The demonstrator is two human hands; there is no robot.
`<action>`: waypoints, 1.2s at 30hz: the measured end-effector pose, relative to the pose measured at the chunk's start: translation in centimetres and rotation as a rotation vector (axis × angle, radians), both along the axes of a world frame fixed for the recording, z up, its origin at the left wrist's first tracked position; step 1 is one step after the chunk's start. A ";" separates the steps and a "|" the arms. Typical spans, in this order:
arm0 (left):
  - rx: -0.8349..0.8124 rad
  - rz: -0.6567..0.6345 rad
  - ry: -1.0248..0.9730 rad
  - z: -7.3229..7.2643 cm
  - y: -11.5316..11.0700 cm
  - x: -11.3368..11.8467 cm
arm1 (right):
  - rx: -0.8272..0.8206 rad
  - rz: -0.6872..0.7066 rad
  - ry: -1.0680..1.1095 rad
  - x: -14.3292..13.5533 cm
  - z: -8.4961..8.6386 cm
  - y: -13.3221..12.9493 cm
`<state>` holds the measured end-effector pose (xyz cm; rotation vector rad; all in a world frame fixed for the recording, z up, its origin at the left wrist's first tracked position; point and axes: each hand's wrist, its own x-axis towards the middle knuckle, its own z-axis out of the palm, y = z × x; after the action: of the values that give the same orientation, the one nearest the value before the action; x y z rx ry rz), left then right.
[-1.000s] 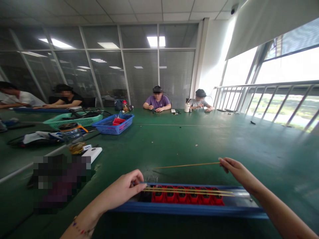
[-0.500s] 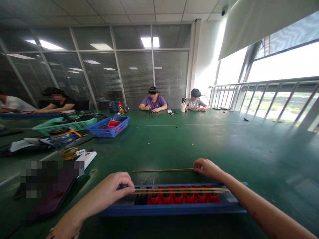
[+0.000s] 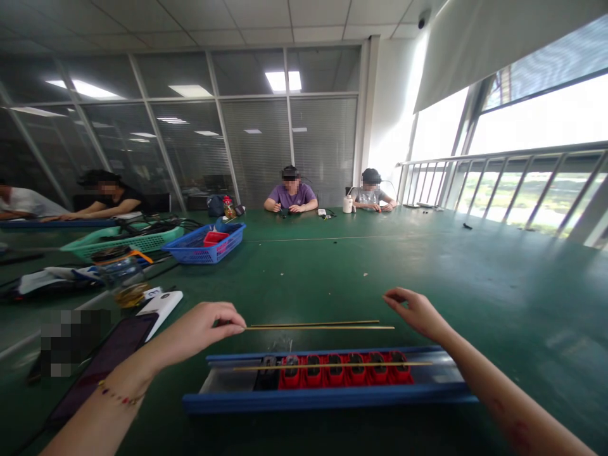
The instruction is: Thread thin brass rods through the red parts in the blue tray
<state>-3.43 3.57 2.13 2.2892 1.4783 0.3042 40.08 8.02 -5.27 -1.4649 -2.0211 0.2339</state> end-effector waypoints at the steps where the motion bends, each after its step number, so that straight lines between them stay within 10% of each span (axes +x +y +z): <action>1: -0.012 -0.007 0.003 -0.7 0.5 0.0 | 0.012 -0.024 0.029 0.3 0.6 -0.7; 13: 0.040 0.046 0.130 -6.7 5.3 1.3 | -0.115 0.203 -0.189 -0.1 2.5 -9.8; 25: 0.143 0.038 0.288 -8.5 6.8 1.5 | -0.230 0.271 -0.093 0.8 2.4 -9.3; 36: 0.104 0.080 0.020 -9.7 7.3 -0.9 | -0.177 0.154 0.019 1.3 1.9 -5.8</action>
<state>-4.30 10.85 -7.57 2.3231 1.6022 0.3909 41.34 2.26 -3.33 -1.4052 -2.1455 0.5001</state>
